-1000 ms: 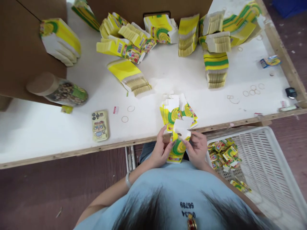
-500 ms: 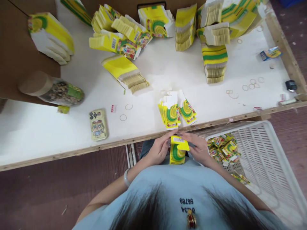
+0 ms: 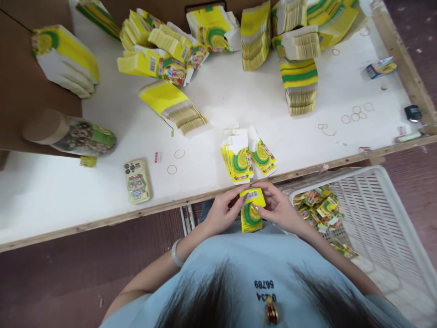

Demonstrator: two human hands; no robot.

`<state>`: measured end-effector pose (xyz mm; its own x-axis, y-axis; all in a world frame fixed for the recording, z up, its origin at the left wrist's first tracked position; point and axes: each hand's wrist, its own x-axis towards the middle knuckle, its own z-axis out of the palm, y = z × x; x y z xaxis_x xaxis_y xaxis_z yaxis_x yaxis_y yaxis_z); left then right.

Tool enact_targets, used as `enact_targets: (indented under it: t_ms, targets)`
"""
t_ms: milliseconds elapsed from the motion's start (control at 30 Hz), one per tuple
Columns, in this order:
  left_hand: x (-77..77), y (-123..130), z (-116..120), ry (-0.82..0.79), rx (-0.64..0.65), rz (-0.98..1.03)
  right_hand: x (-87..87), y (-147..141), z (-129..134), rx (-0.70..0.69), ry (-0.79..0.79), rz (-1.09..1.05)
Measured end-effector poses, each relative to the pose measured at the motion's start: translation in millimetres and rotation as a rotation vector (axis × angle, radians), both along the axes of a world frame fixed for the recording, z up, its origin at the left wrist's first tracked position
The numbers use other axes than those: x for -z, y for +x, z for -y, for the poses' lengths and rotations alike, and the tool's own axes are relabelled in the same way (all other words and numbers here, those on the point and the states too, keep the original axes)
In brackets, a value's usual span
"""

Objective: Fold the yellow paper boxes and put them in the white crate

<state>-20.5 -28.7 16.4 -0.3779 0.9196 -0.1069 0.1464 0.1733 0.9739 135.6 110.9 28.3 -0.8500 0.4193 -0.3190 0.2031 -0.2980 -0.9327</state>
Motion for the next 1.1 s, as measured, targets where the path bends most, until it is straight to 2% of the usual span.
enact_targets:
  t_ms: [100, 233, 300, 367, 433, 500, 567, 633, 700, 767, 867, 1000, 1100]
  targets:
    - [3.5, -1, 0, 0.0, 0.033, -0.039, 2.5, 4, -3, 0.013, -0.036, -0.025]
    - [4.6, 4, 1, 0.095, 0.06, -0.162, 11.2, 2, -1, 0.029, -0.145, -0.051]
    - [3.4, 1, -7, 0.122, 0.132, -0.245, 16.8, 3, 0, 0.101, -0.201, -0.003]
    - [3.5, -12, -27, 0.132, 0.193, -0.356, 21.1, 16, -7, 0.25, -0.162, 0.069]
    - [7.0, -38, -58, 0.134, 0.156, -0.504, 22.2, 47, -26, 0.403, 0.014, 0.163]
    - [14.3, -74, -97, 0.083, -0.01, -0.658, 20.1, 94, -55, 0.477, 0.297, 0.306]
    - [23.2, -110, -134, 0.003, -0.102, -0.757, 16.8, 144, -84, 0.38, 0.596, 0.552]
    - [30.8, -139, -161, -0.102, -0.003, -0.798, 14.3, 178, -103, 0.278, 0.914, 0.763]
    - [34.6, -156, -175, -0.167, 0.132, -0.812, 12.9, 183, -109, 0.255, 1.136, 0.798]
    - [33.3, -166, -179, -0.155, 0.21, -0.819, 12.9, 154, -103, 0.288, 1.189, 0.669]
    - [21.1, -169, -168, -0.007, 0.203, -0.841, 18.2, 69, -88, 0.35, 1.117, 0.346]
    - [-10.4, -152, -138, 0.184, 0.134, -0.735, 34.2, -56, -71, 0.492, 1.169, -0.019]
    - [-36.7, -128, -112, 0.198, 0.041, -0.608, 43.2, -113, -58, 0.491, 1.158, -0.136]
